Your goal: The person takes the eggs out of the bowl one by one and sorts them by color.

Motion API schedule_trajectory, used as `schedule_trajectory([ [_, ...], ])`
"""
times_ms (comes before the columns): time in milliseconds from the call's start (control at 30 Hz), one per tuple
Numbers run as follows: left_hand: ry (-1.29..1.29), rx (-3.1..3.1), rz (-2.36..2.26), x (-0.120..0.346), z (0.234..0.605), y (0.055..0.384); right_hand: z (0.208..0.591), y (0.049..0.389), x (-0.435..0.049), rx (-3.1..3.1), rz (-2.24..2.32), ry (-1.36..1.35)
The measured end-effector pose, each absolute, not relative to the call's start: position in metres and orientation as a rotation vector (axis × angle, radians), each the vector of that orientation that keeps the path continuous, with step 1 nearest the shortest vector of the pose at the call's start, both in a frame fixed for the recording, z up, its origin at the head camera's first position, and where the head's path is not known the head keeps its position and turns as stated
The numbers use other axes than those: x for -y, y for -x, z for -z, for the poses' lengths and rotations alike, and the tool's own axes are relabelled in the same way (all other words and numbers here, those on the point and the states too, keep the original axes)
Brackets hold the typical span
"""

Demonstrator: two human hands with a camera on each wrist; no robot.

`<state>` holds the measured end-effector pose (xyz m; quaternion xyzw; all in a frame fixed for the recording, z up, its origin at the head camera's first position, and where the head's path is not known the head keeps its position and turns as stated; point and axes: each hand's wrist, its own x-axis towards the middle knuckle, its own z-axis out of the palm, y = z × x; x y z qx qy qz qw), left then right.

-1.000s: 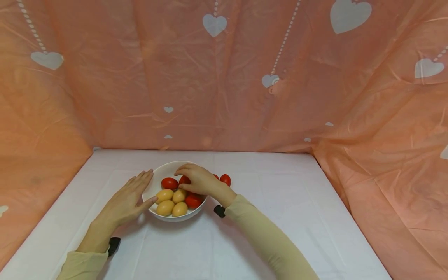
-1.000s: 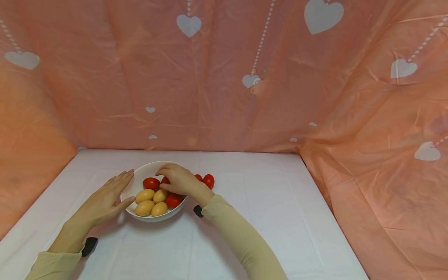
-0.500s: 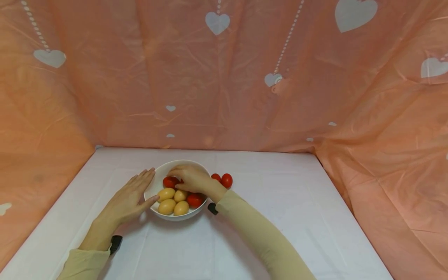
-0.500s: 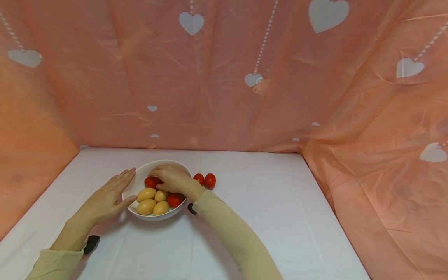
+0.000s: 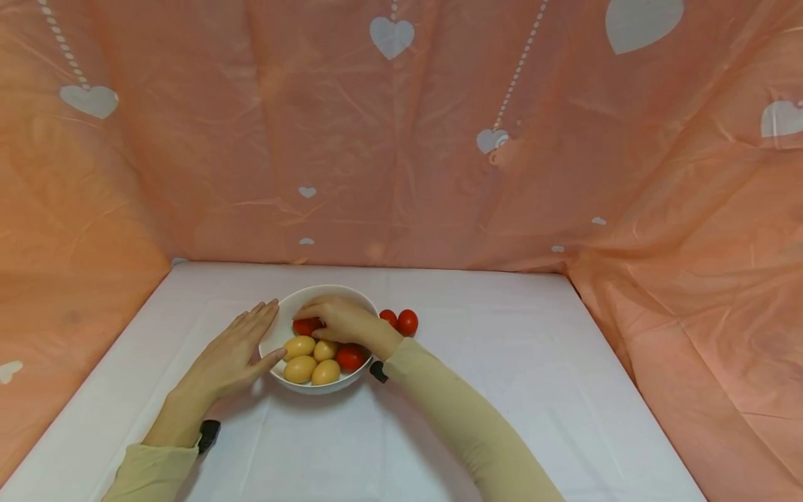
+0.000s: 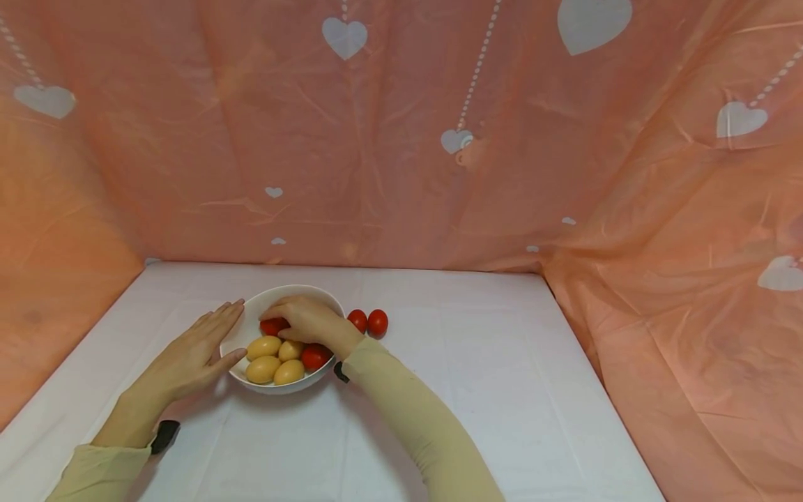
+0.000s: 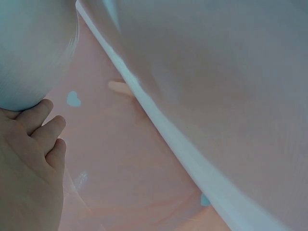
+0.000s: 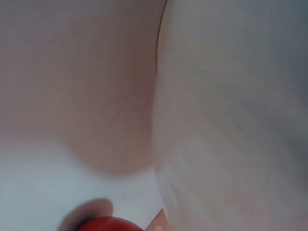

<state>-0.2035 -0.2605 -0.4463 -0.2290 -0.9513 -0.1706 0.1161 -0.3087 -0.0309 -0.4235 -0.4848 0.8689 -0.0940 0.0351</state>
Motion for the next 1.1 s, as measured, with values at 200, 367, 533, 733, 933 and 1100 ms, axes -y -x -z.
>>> schedule_trajectory([
  [200,0.672,2.79,0.5,0.26,0.446,0.204,0.423,0.307,0.031,-2.67,0.285,1.472],
  [367,0.677,2.78,0.497,0.26,0.447,0.204,0.423,0.306,0.03,-2.681,0.291,1.46],
  [533,0.676,2.779,0.503,0.261,0.446,0.204,0.423,0.306,0.028,-2.69,0.309,1.454],
  [733,0.674,2.793,0.503,0.26,0.446,0.204,0.42,0.304,0.025,-2.705,0.317,1.442],
  [933,0.671,2.803,0.505,0.26,0.446,0.204,0.416,0.302,0.019,-2.746,0.3,1.479],
  [1100,0.674,2.784,0.494,0.261,0.446,0.204,0.412,0.299,0.012,-2.776,0.398,1.462],
])
